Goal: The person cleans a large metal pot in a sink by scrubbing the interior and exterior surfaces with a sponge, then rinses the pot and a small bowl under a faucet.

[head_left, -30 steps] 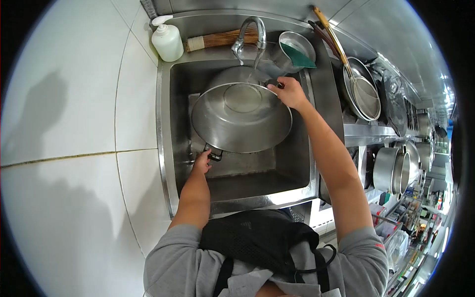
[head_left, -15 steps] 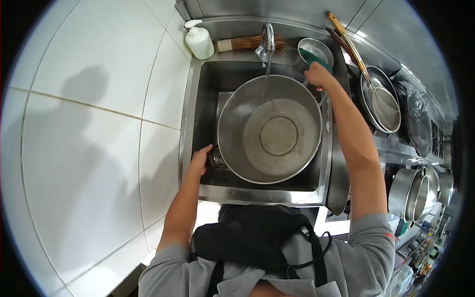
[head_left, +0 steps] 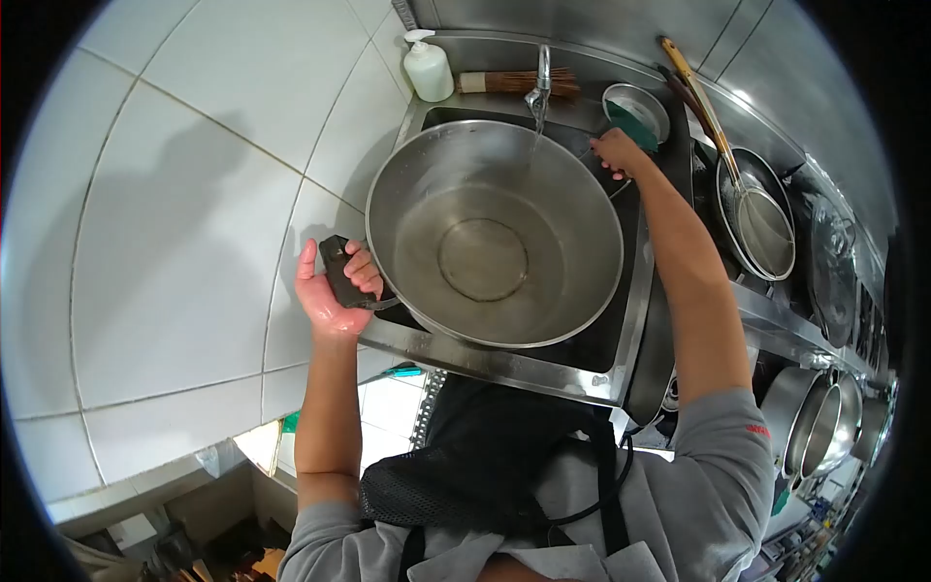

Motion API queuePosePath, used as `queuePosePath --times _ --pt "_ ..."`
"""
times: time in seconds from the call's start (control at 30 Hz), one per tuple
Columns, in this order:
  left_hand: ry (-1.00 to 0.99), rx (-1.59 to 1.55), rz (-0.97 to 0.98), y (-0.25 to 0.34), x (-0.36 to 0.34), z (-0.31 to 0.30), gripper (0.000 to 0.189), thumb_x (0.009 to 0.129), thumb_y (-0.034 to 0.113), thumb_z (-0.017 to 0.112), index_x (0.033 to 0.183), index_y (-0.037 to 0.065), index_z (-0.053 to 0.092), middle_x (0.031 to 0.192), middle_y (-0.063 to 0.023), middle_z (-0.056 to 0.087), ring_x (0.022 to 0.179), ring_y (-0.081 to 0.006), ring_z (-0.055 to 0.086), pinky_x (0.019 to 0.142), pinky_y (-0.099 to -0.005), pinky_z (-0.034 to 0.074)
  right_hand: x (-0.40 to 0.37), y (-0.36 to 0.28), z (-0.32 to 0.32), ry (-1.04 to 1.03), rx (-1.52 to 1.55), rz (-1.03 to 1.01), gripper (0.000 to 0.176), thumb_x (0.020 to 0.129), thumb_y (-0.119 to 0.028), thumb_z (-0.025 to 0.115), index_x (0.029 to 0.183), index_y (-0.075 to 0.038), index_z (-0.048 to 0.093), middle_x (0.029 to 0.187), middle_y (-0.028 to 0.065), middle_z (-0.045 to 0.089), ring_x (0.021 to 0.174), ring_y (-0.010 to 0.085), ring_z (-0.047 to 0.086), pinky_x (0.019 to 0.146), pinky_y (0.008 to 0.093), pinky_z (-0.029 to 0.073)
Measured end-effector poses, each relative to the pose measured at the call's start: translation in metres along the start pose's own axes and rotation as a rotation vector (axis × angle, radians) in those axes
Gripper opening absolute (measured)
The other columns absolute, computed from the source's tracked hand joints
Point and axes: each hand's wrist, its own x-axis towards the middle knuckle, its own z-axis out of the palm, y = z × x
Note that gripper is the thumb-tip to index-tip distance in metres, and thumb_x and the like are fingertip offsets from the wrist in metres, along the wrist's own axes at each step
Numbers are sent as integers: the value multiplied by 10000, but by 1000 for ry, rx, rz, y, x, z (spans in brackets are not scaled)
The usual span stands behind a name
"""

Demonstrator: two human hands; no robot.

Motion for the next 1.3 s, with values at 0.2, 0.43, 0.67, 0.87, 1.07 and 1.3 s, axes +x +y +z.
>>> queuePosePath --times 0.2,0.43,0.67,0.87,1.07,1.3 --pt "-119 338 103 -6 -24 29 289 1008 331 449 862 83 480 610 1 421 456 -128 366 455 -294 324 21 6 48 -47 136 -90 366 983 -379 544 957 -22 622 671 78 548 416 133 429 374 326 430" --pt "-71 438 132 -7 -26 51 189 985 230 467 858 92 496 602 -2 421 448 -129 362 440 -302 315 33 9 83 -33 228 -104 420 979 -412 547 976 -3 643 683 111 576 419 154 463 381 342 439" --pt "-13 129 -54 36 11 36 213 941 262 530 837 76 546 617 9 445 481 -118 397 463 -277 337 -1 -6 15 3 -133 -103 424 995 -354 533 998 57 640 617 119 595 401 203 528 361 371 405" --pt "11 -238 -404 65 56 -11 360 965 348 533 959 -11 554 688 -7 522 550 -115 515 522 -262 457 -83 -49 -88 37 -504 53 428 1001 -314 527 866 91 561 604 151 609 366 215 515 345 384 389" --pt "-15 -211 -508 31 109 -31 350 968 313 546 1000 -36 547 709 -20 525 538 -111 503 501 -244 452 -154 -58 -155 205 -628 99 241 890 -123 535 815 105 556 589 182 594 411 261 563 375 401 422" --pt "-133 155 -464 -6 183 -64 261 964 271 584 985 11 560 695 -16 521 519 -104 473 471 -221 420 -253 -86 -175 431 -353 73 313 959 -184 520 1099 95 513 632 115 574 419 167 530 342 334 431"
